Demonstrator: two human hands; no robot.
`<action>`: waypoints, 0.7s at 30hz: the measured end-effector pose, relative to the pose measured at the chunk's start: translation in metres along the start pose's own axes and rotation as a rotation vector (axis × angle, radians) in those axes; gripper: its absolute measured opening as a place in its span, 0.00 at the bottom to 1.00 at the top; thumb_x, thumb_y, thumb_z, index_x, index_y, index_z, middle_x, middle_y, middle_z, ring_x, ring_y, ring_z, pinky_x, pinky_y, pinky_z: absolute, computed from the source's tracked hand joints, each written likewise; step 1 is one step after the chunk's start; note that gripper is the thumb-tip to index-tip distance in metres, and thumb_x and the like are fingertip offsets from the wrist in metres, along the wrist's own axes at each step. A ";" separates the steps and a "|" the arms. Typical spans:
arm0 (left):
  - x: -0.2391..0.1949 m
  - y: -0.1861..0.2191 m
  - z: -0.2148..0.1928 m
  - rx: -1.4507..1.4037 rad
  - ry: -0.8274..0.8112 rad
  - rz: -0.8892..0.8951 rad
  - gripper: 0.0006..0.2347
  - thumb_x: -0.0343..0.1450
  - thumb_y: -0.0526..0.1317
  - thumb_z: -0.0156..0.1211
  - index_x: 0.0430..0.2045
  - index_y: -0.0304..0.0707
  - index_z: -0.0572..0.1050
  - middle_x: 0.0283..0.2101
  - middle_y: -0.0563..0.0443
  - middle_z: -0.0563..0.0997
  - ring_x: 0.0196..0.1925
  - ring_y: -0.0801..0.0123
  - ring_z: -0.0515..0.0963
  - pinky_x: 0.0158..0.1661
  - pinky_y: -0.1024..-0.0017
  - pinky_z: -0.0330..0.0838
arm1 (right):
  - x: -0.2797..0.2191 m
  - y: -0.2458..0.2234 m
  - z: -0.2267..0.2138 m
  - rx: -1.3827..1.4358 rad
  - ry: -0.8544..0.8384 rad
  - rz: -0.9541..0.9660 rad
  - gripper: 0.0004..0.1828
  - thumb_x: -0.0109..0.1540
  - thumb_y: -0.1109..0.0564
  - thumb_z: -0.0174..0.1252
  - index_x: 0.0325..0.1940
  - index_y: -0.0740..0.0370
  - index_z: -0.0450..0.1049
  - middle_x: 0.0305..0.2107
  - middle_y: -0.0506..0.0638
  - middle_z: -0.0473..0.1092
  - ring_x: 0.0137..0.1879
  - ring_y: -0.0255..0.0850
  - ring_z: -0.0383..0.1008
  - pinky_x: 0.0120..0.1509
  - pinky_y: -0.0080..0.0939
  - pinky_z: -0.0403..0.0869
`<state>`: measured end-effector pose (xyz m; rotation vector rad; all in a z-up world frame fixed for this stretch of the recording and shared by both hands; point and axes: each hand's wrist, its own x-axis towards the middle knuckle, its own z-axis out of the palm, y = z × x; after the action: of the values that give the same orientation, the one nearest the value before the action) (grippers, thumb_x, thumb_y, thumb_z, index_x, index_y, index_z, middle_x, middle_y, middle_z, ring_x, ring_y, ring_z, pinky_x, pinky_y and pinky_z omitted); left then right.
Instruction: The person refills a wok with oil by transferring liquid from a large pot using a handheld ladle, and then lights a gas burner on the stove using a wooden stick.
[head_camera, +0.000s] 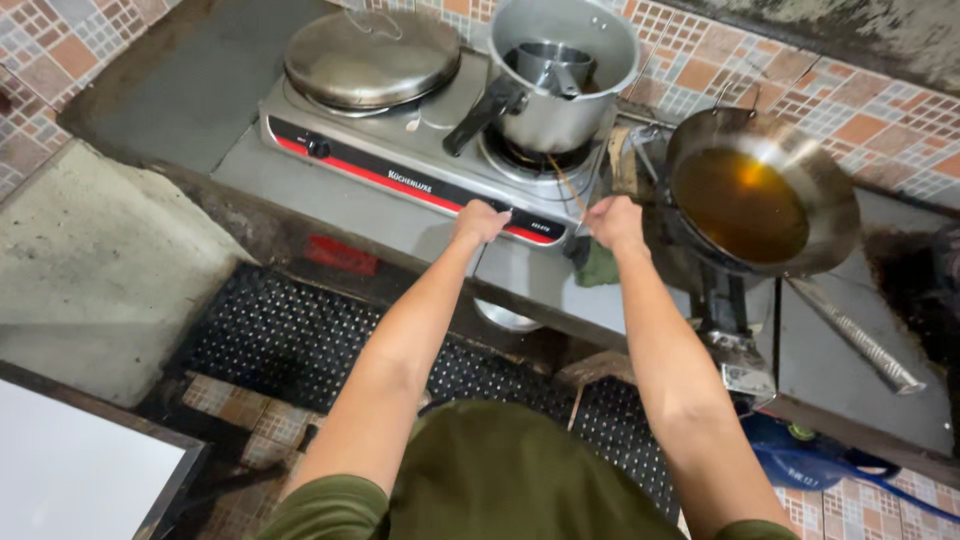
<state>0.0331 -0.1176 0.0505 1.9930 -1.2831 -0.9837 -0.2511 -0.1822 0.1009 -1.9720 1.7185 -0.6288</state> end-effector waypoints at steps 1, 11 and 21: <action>-0.006 0.004 -0.003 0.037 0.057 -0.077 0.18 0.67 0.55 0.66 0.30 0.36 0.83 0.35 0.42 0.85 0.40 0.57 0.84 0.44 0.63 0.76 | -0.003 0.002 0.001 -0.015 0.002 0.000 0.13 0.54 0.51 0.74 0.34 0.61 0.81 0.25 0.52 0.79 0.36 0.43 0.81 0.49 0.42 0.78; -0.034 0.043 -0.005 0.071 0.134 -0.244 0.21 0.68 0.54 0.64 0.48 0.37 0.81 0.54 0.39 0.81 0.59 0.50 0.79 0.57 0.57 0.72 | -0.002 -0.003 -0.016 0.041 -0.055 -0.033 0.10 0.57 0.51 0.70 0.35 0.60 0.83 0.25 0.51 0.79 0.34 0.40 0.82 0.48 0.40 0.78; -0.009 0.035 0.010 0.028 0.158 -0.312 0.22 0.71 0.54 0.60 0.55 0.42 0.77 0.58 0.39 0.79 0.61 0.48 0.77 0.59 0.56 0.71 | 0.004 -0.005 -0.021 0.023 -0.067 -0.111 0.08 0.58 0.52 0.69 0.35 0.59 0.84 0.24 0.51 0.79 0.34 0.41 0.82 0.49 0.41 0.78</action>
<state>0.0045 -0.1231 0.0746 2.2886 -0.9246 -0.9281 -0.2596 -0.1866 0.1206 -2.0598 1.5639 -0.6101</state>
